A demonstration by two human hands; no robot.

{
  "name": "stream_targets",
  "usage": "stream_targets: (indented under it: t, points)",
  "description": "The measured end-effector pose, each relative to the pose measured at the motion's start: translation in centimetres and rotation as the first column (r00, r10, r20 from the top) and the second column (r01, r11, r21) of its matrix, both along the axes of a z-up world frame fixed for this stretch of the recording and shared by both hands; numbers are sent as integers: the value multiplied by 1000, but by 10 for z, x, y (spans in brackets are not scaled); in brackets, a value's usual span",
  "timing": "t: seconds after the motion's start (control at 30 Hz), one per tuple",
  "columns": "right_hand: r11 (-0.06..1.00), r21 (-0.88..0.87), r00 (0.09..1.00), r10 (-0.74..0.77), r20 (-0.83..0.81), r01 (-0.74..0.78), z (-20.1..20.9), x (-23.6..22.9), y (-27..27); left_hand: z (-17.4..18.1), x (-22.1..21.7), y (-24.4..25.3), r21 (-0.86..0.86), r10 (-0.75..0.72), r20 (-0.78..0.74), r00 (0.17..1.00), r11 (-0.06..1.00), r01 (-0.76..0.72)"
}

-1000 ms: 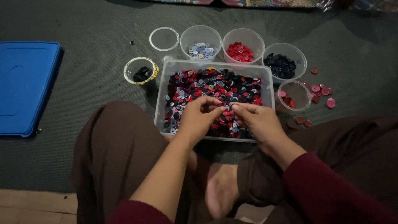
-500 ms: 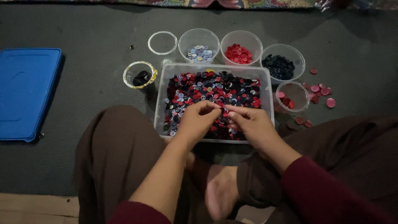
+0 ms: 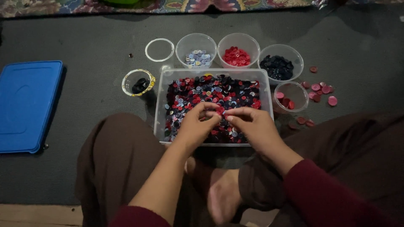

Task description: Sorting buttons of different colors and sizes from a large bin into smaller plastic cups.

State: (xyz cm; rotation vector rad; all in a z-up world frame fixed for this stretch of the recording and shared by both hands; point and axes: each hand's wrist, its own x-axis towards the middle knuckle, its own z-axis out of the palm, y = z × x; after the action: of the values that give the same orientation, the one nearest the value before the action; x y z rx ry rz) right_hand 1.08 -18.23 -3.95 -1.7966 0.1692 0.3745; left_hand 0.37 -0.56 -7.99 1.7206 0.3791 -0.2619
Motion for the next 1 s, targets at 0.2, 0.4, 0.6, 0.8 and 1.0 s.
stream_targets:
  t: [0.2, 0.4, 0.6, 0.8, 1.0]
  points:
    - [1000, -2, 1000, -9, -7, 9, -15, 2, -1, 4, -1, -6, -54, 8, 27, 1000, 999, -7]
    - [998, -29, 999, -46, 12, 47, -1, 0, 7, 3, -1, -5, -111, 12, 56, 998, 994, -6]
    - [990, -129, 997, -54, 49, 60, -10, 8, 3, 9, -7, -3, -45, 27, 36, 999, 999, -26]
    - [974, 56, 973, -214, -86, 219, 4, 38, 2, -9, 2, -1, 15, 125, -37, 991, 992, -124]
    - [851, 151, 833, -430, -349, 502, -43, 78, -8, -11, 4, 4, 110, 165, -100, 981, 982, -154]
